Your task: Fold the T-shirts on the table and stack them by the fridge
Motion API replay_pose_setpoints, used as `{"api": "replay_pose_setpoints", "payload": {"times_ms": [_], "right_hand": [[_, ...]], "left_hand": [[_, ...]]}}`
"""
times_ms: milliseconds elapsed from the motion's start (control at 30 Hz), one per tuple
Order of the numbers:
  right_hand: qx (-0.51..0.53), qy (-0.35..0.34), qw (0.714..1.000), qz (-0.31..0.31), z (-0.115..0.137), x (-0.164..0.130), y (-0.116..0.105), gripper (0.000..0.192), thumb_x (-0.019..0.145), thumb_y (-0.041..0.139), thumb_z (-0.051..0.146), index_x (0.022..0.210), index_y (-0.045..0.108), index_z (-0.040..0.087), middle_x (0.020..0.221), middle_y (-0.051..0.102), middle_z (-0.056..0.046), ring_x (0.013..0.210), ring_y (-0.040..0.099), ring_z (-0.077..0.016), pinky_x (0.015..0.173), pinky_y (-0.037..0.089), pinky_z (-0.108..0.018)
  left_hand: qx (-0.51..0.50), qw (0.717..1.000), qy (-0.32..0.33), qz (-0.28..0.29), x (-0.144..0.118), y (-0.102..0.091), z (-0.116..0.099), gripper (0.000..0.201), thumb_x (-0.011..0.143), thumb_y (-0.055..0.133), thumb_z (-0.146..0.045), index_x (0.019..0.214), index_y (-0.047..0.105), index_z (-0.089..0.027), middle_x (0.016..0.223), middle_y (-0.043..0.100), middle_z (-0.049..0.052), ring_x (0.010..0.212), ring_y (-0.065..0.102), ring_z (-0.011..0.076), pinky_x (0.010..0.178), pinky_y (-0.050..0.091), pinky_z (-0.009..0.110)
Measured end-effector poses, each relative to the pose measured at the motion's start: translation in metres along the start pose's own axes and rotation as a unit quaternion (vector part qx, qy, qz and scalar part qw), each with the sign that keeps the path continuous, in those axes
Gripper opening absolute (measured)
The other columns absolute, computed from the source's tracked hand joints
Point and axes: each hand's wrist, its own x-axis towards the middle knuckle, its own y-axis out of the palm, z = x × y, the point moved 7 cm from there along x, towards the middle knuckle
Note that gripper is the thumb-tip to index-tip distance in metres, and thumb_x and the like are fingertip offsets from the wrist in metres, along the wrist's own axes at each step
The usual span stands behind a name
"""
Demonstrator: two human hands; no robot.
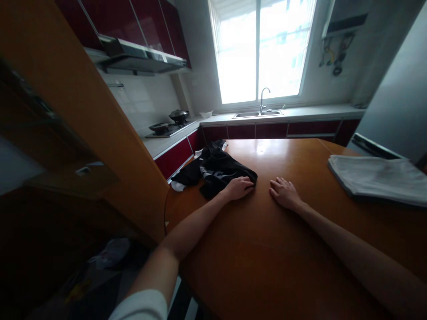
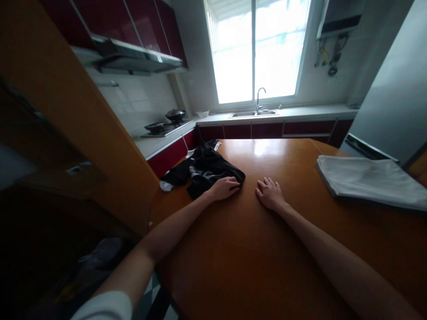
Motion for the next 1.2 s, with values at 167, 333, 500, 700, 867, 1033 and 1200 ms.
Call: {"api": "replay_pose_setpoints", "payload": {"times_ms": [167,333,500,700,867,1033,1200], "right_hand": [[0.001,0.003,1.000,-0.004,0.000,0.000,-0.002,0.055,0.101,0.042,0.047,0.147,0.053,0.019,0.159,0.041,-0.017,0.149,0.033,-0.0320,0.120,0.023,-0.051],[0.003,0.001,1.000,-0.003,-0.001,0.001,0.000,0.053,0.102,0.042,0.047,0.146,0.054,0.019,0.160,0.041,-0.016,0.149,0.032,-0.0315,0.120,0.022,-0.051],[0.023,0.005,1.000,-0.018,-0.002,0.001,0.000,0.057,0.100,0.045,0.046,0.149,0.049,0.017,0.159,0.042,-0.017,0.149,0.033,-0.0315,0.120,0.023,-0.052],[0.089,0.008,0.993,-0.071,-0.004,0.002,-0.005,0.064,0.099,0.044,0.040,0.157,0.035,0.016,0.155,0.047,-0.019,0.145,0.040,-0.0325,0.118,0.028,-0.055],[0.198,0.009,0.966,-0.164,-0.013,0.003,-0.019,0.058,0.098,0.040,0.037,0.149,0.046,0.011,0.146,0.054,-0.021,0.136,0.050,-0.0318,0.113,0.039,-0.049],[0.268,0.012,0.929,-0.255,-0.022,0.001,-0.028,0.054,0.095,0.041,0.035,0.143,0.051,0.011,0.139,0.059,-0.020,0.132,0.053,-0.0321,0.113,0.040,-0.051],[0.286,-0.002,0.908,-0.307,-0.021,-0.002,-0.036,0.053,0.095,0.040,0.032,0.143,0.049,0.013,0.133,0.063,-0.017,0.125,0.057,-0.0289,0.110,0.043,-0.049]], "left_hand": [[0.034,0.984,-0.172,-0.042,0.002,-0.015,0.006,0.054,0.108,0.031,-0.048,0.098,0.076,-0.020,0.098,0.072,0.009,0.095,0.068,0.0221,0.088,0.049,0.032],[0.062,0.934,-0.345,-0.067,-0.014,-0.018,0.061,0.053,0.105,0.037,-0.050,0.150,0.049,-0.024,0.150,0.052,0.015,0.137,0.048,0.0334,0.111,0.038,0.047],[0.047,0.917,-0.387,0.089,-0.023,0.017,0.092,0.068,0.100,0.037,-0.063,0.161,0.026,-0.035,0.163,0.033,0.014,0.150,0.025,0.0444,0.117,0.021,0.063],[0.043,0.935,-0.317,0.152,-0.017,0.028,0.088,0.058,0.102,0.031,-0.062,0.156,0.037,-0.042,0.168,0.023,0.008,0.153,0.015,0.0441,0.117,0.015,0.069],[0.032,0.950,-0.261,0.171,-0.013,0.033,0.075,0.057,0.102,0.036,-0.060,0.155,0.039,-0.041,0.168,0.022,0.009,0.153,0.014,0.0444,0.117,0.014,0.069],[0.004,0.966,-0.187,0.179,-0.008,0.038,0.053,0.054,0.103,0.041,-0.056,0.154,0.043,-0.039,0.168,0.022,0.010,0.154,0.012,0.0441,0.117,0.013,0.069],[-0.044,0.979,-0.082,0.179,-0.006,0.032,0.021,0.050,0.102,0.049,-0.052,0.150,0.048,-0.039,0.168,0.023,0.009,0.154,0.015,0.0403,0.120,0.010,0.065]]}}
